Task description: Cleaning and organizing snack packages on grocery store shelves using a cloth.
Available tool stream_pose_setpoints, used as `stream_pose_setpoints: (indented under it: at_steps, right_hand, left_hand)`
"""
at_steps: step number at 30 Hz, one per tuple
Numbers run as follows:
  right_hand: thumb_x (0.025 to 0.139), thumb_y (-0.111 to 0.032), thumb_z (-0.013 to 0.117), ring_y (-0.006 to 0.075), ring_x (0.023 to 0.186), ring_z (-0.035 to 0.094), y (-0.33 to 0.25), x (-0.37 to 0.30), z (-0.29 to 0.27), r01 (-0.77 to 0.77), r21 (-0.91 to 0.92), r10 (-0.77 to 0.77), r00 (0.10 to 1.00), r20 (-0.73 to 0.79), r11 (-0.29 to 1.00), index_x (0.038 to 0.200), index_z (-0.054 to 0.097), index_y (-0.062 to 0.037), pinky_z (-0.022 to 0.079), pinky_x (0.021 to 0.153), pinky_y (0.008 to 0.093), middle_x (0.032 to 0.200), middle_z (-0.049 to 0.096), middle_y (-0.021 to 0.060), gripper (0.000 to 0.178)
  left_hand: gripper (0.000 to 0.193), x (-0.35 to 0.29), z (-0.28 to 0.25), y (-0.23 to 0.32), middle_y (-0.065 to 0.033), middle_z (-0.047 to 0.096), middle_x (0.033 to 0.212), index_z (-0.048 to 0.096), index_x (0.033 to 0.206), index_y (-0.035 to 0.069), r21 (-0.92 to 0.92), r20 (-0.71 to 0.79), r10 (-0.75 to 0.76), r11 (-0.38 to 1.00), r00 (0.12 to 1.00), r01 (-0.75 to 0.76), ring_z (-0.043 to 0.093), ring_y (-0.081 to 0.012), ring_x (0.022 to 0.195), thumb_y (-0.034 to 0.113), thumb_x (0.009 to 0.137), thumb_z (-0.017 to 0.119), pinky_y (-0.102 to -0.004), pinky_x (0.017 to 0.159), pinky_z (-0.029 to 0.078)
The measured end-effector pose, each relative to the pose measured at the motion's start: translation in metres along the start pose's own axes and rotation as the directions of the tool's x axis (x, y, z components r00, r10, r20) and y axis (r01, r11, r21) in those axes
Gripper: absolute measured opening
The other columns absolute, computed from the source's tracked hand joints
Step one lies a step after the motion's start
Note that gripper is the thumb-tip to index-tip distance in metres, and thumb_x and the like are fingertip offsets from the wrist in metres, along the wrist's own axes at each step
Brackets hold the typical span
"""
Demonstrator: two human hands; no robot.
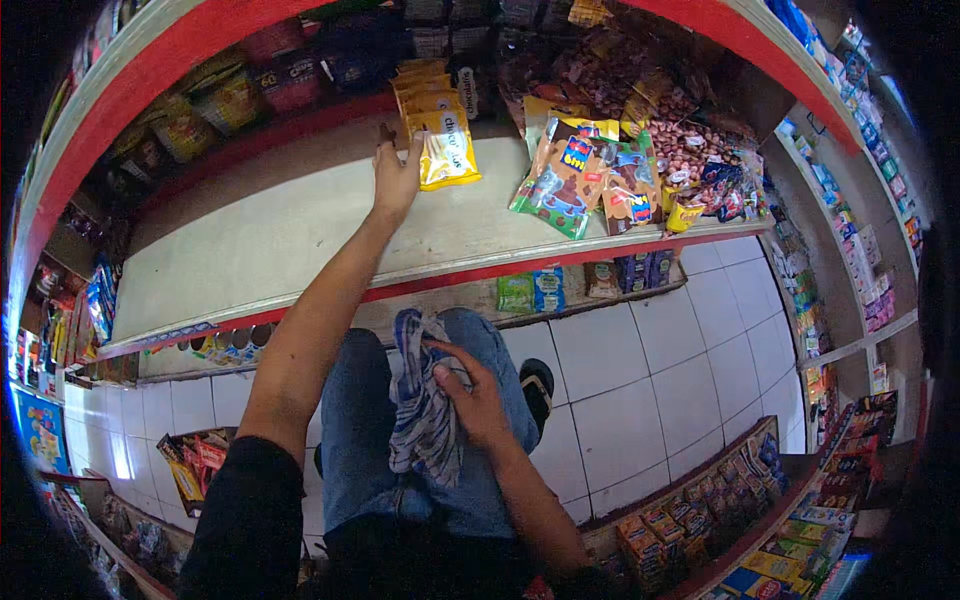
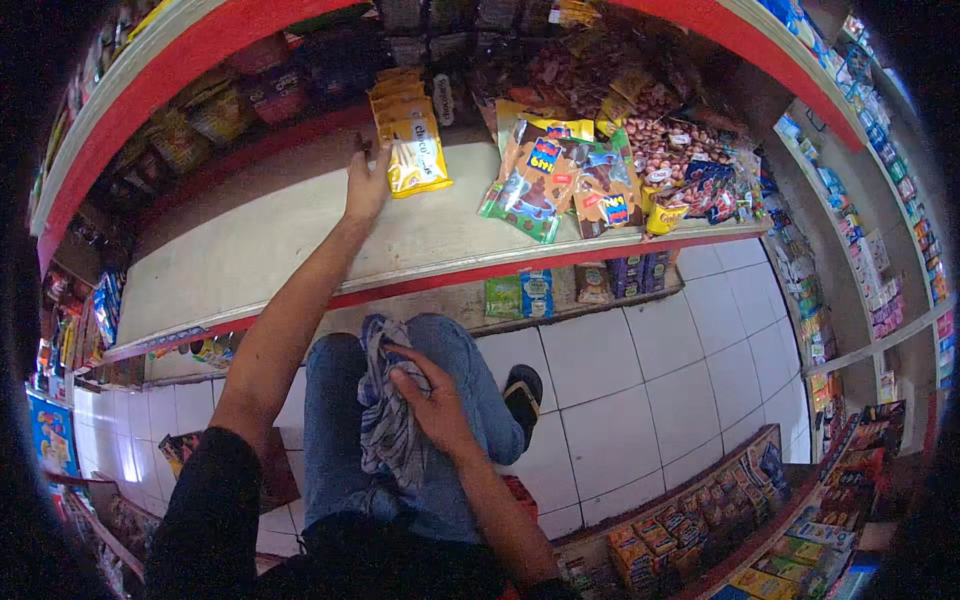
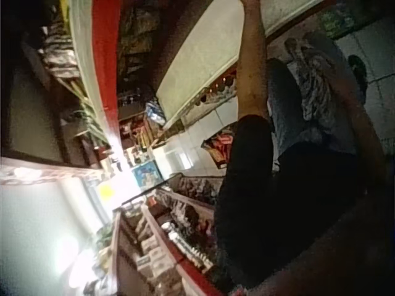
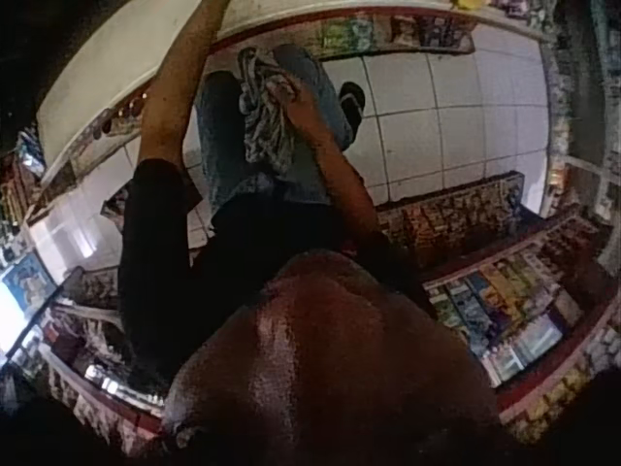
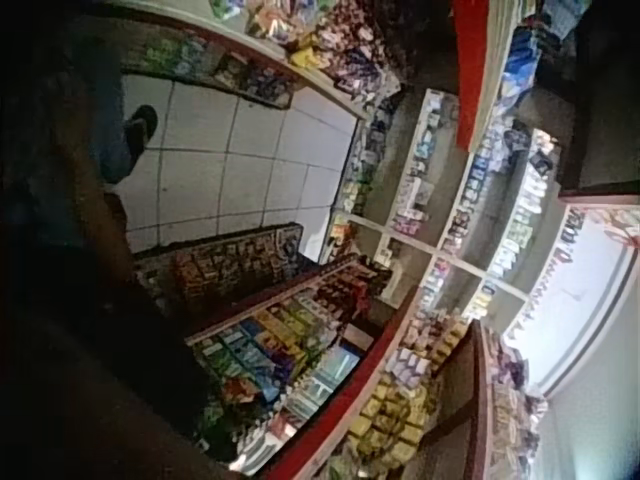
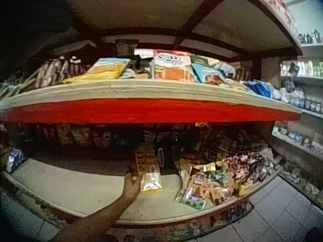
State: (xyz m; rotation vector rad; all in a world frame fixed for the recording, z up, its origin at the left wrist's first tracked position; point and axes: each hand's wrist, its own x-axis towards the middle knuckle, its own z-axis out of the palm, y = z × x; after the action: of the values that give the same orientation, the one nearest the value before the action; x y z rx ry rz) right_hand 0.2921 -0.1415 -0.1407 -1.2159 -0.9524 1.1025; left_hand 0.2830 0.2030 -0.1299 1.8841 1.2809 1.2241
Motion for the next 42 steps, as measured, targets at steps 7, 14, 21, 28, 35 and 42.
stream_pose_setpoints:
  at_steps: [7,14,21,28,35,42]
  right_hand:
    - [0.094,-0.027,0.062,0.0219,0.115,0.054,0.018,-0.010,-0.002,-0.102,-0.002,0.101,0.982,-0.158,0.995,0.126,0.059,-0.0044,0.039,0.101,0.0344,0.124,0.060,0.0111,0.040]
    - [0.094,-0.036,0.058,0.0253,0.114,0.054,0.042,0.001,-0.022,-0.145,0.231,0.210,0.934,-0.288,0.962,0.133,0.049,-0.0014,0.043,0.099,0.0372,0.126,0.057,0.0131,0.054]
    - [0.095,-0.043,0.055,0.0279,0.117,0.055,0.013,-0.004,-0.005,-0.166,0.344,0.245,0.948,-0.202,0.924,0.132,0.050,-0.0001,0.043,0.100,0.0403,0.129,0.056,0.0138,0.057]
    - [0.095,-0.045,0.052,0.0266,0.119,0.054,0.014,-0.005,-0.017,-0.183,0.482,0.264,0.958,-0.107,0.857,0.135,0.050,-0.0033,0.041,0.103,0.0396,0.133,0.055,0.0103,0.058]
    - [0.094,-0.044,0.053,0.0263,0.113,0.058,0.010,-0.008,-0.020,-0.267,0.460,0.304,0.953,-0.006,0.847,0.131,0.053,-0.0040,0.044,0.099,0.0404,0.127,0.059,0.0095,0.054]
    - [0.094,-0.044,0.053,0.0263,0.110,0.059,0.017,-0.004,-0.006,-0.330,0.487,0.372,0.928,0.011,0.809,0.129,0.054,-0.0042,0.045,0.097,0.0407,0.124,0.061,0.0097,0.053]
  left_hand:
    - [0.064,-0.091,-0.110,0.023,-0.0217,0.049,0.134,0.028,0.145,-0.003,-0.485,0.015,-0.049,0.873,0.999,0.050,0.047,-0.0269,0.124,0.032,0.098,0.054,-0.0362,0.099,0.043]
    - [0.044,-0.200,-0.303,-0.061,-0.0094,0.058,0.123,0.039,0.141,0.007,-0.327,-0.395,-0.137,0.945,0.908,0.000,0.053,-0.0183,0.113,0.023,0.101,0.048,-0.0343,0.092,0.046]
    - [0.038,-0.373,-0.491,-0.191,-0.0139,0.064,0.104,0.046,0.130,0.002,0.177,-0.793,-0.021,0.949,0.609,0.263,0.062,-0.0218,0.091,0.013,0.095,0.055,-0.0345,0.079,0.050]
    - [0.064,-0.484,-0.583,-0.293,-0.0249,0.061,0.108,0.042,0.130,-0.007,0.371,-0.813,-0.281,0.423,0.509,0.826,0.061,-0.0360,0.101,0.026,0.083,0.070,-0.0444,0.088,0.049]
    - [0.108,-0.484,-0.582,-0.338,-0.0231,0.031,0.148,0.019,0.148,0.001,0.537,-0.690,-0.380,0.303,0.617,0.787,0.034,-0.0410,0.135,0.050,0.071,0.078,-0.0542,0.109,0.031]
    - [0.060,-0.478,-0.615,-0.360,-0.0177,0.064,0.105,0.053,0.118,0.005,0.743,-0.591,-0.333,0.131,0.735,0.657,0.063,-0.0357,0.098,0.044,0.076,0.073,-0.0453,0.078,0.053]
